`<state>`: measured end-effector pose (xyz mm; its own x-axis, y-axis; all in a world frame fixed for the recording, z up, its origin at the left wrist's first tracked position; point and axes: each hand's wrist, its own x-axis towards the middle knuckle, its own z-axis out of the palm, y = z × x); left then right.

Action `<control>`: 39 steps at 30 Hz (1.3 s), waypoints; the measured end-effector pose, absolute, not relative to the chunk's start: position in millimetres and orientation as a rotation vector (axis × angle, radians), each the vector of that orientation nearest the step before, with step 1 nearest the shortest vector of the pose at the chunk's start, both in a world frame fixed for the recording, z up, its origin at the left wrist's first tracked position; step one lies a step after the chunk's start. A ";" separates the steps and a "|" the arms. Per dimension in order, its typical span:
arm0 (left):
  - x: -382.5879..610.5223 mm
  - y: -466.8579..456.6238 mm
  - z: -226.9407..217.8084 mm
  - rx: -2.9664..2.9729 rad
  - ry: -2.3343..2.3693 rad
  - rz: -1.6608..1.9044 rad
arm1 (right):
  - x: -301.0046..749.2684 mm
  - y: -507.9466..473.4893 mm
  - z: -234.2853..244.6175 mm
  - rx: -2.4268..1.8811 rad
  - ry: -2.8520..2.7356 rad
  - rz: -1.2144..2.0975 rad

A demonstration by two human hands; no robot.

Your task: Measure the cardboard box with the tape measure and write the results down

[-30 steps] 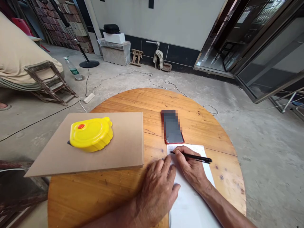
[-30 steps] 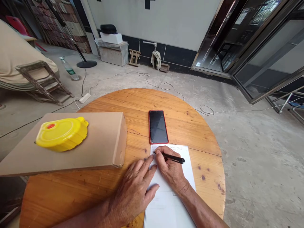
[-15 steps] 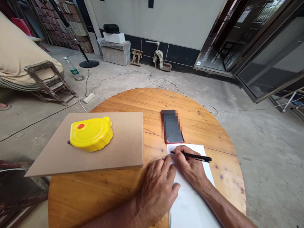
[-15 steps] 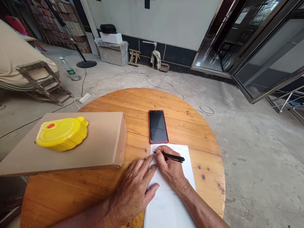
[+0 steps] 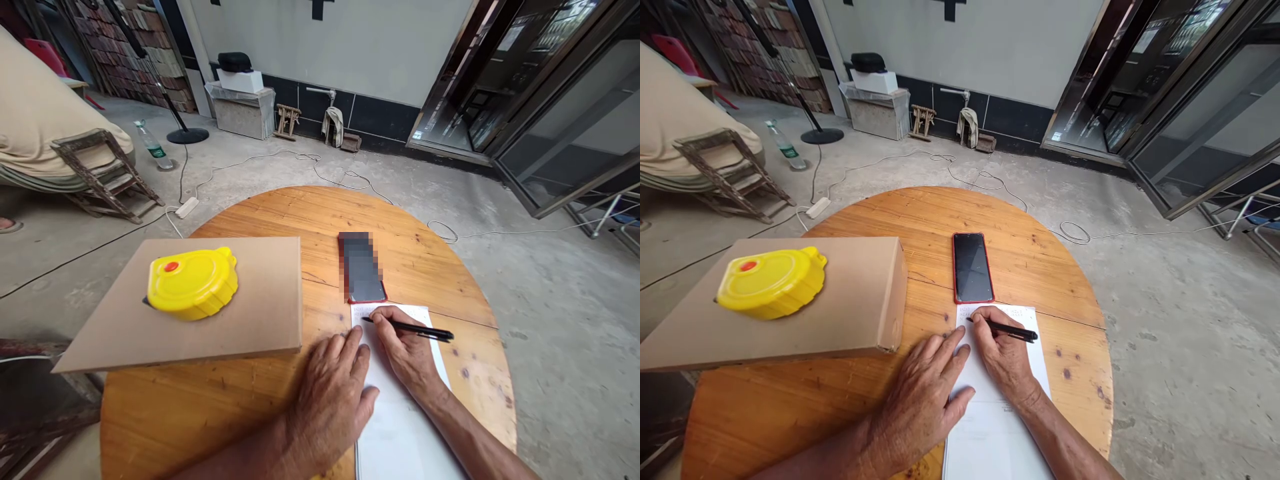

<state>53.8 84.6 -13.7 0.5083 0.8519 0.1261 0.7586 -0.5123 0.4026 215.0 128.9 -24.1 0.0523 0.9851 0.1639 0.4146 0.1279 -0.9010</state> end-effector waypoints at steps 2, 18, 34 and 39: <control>53.7 84.4 -13.3 2.453 1.355 0.447 | 214.8 129.2 -24.2 -1.418 -1.538 0.794; 54.1 84.6 -12.2 2.433 1.357 0.444 | 209.6 132.3 -17.0 -1.411 -1.651 0.746; 53.7 84.7 -11.1 2.441 1.360 0.441 | 211.9 131.6 -16.4 -1.430 -1.619 0.772; 53.2 85.5 -10.1 2.463 1.353 0.440 | 214.2 130.2 -20.3 -1.445 -1.543 0.795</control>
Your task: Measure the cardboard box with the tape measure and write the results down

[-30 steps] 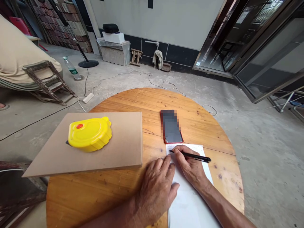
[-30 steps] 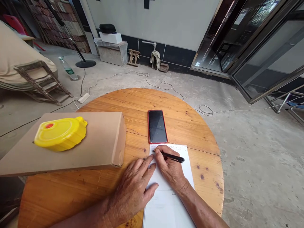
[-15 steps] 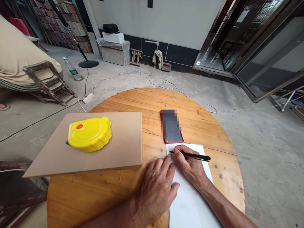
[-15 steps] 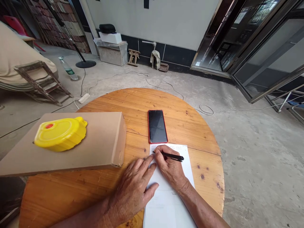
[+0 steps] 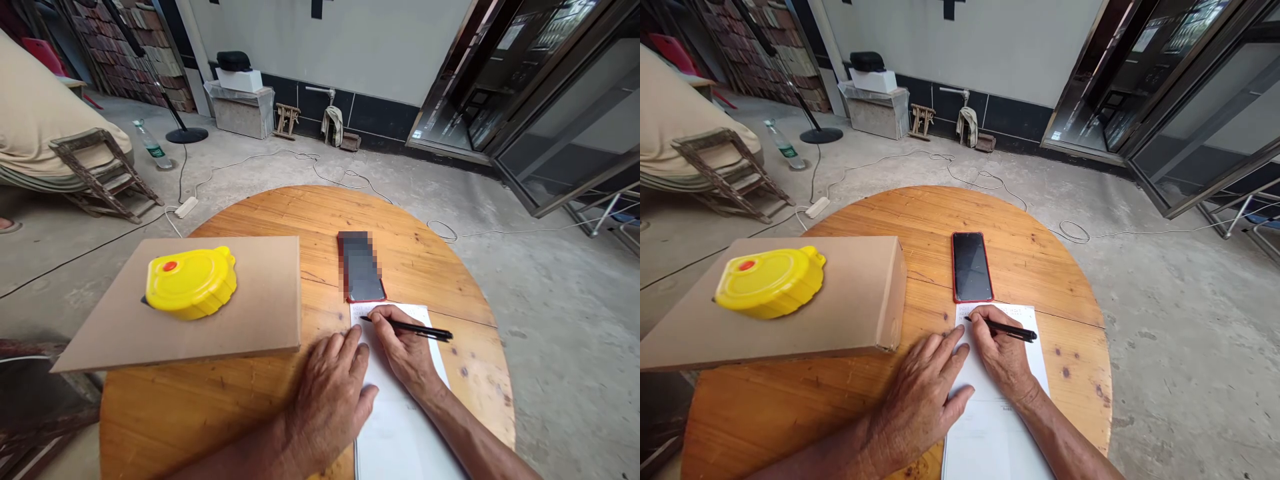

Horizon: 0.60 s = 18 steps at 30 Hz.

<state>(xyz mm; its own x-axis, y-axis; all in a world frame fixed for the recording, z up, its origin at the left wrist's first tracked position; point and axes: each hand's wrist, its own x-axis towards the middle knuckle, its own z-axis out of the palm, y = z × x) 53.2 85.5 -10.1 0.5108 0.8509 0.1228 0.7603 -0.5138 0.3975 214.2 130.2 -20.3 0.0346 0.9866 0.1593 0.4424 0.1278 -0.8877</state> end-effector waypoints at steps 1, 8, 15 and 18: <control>53.3 85.8 -9.9 2.467 1.353 0.441 | 214.0 130.3 -20.5 -1.447 -1.536 0.795; 54.1 84.8 -10.3 2.461 1.366 0.434 | 211.4 131.9 -18.7 -1.420 -1.538 0.786; 54.5 85.8 -11.6 2.470 1.367 0.448 | 211.1 132.3 -18.5 -1.427 -1.555 0.755; 55.0 85.7 -11.6 2.474 1.366 0.448 | 210.8 132.0 -18.2 -1.428 -1.561 0.754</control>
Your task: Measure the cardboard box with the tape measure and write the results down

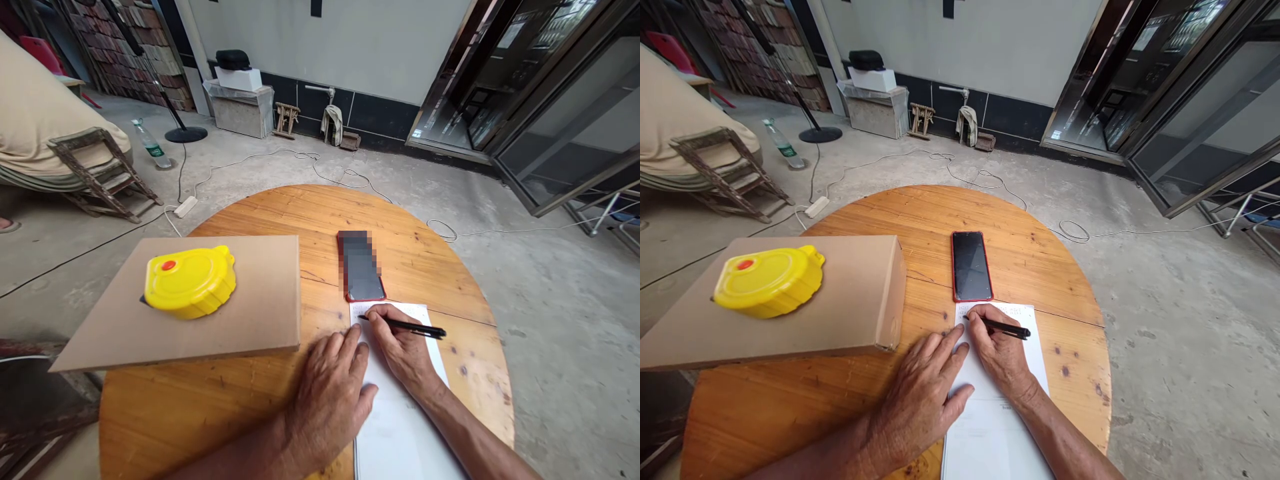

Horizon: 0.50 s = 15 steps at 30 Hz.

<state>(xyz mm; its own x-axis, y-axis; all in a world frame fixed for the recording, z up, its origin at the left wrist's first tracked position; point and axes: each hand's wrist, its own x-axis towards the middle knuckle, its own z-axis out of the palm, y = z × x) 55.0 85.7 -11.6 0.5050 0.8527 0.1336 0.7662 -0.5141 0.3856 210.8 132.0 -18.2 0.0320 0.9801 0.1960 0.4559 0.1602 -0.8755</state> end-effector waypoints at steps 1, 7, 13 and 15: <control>55.1 85.6 -11.5 2.474 1.366 0.446 | 210.7 131.9 -18.1 -1.428 -1.563 0.752; 55.8 84.3 -10.3 2.462 1.372 0.438 | 210.2 131.7 -19.3 -1.431 -1.572 0.753; 54.9 84.5 -9.8 2.451 1.361 0.439 | 210.3 132.1 -21.8 -1.436 -1.596 0.725; 54.8 84.5 -9.8 2.447 1.362 0.442 | 210.6 132.0 -22.3 -1.441 -1.588 0.715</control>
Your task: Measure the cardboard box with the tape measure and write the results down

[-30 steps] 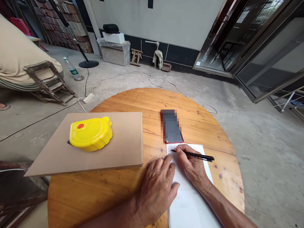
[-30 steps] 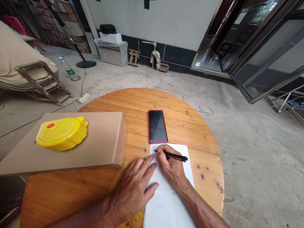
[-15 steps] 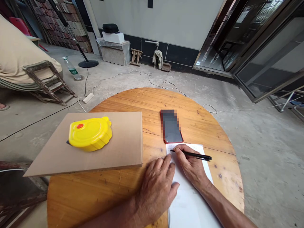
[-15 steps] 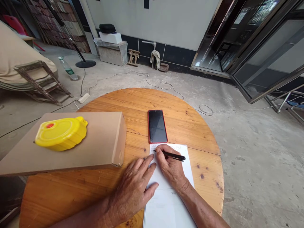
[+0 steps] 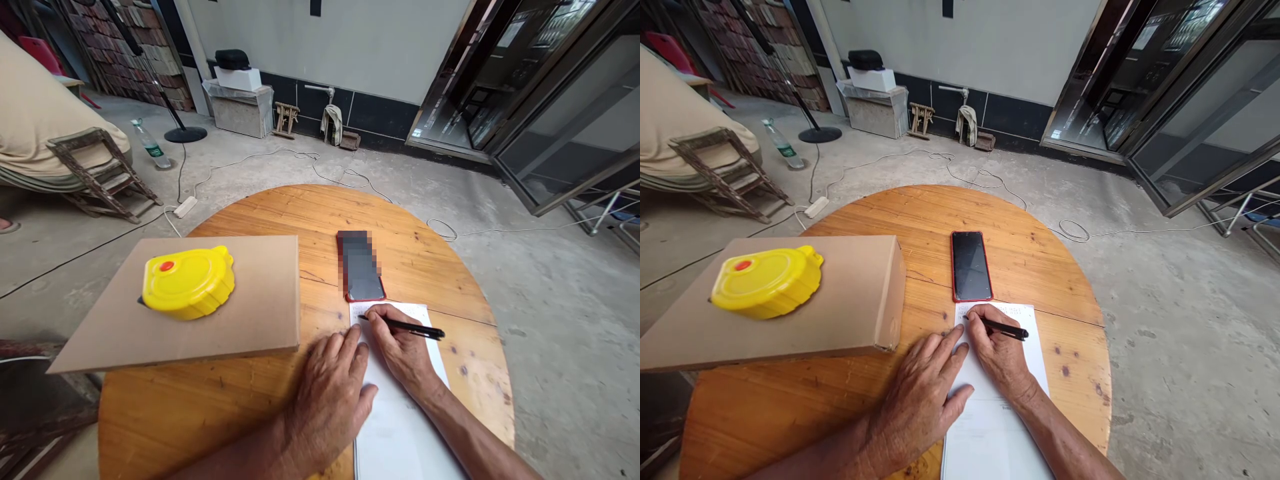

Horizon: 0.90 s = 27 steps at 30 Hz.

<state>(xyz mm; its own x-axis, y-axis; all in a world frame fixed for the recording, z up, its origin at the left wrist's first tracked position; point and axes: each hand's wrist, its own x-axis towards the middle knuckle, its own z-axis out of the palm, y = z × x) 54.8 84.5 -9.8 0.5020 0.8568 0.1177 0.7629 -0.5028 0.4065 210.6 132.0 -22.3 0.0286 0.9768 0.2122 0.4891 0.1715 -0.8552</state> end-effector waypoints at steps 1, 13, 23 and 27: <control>54.8 84.6 -9.7 2.446 1.364 0.440 | 210.7 131.9 -22.2 -1.444 -1.583 0.713; 54.9 83.7 -11.3 2.447 1.374 0.432 | 209.3 132.0 -15.0 -1.442 -1.603 0.739; 52.6 85.0 -7.4 2.456 1.357 0.441 | 209.1 130.4 -13.8 -1.463 -1.567 0.746; 53.1 84.3 -5.9 2.443 1.342 0.424 | 210.9 130.0 -17.4 -1.471 -1.535 0.752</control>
<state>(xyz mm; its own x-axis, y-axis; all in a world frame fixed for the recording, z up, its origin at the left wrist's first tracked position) 53.1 84.3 -5.9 0.5145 0.8512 0.1034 0.7560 -0.5072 0.4137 210.9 130.0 -17.4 0.0624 0.9831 0.1723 0.4660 0.1240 -0.8760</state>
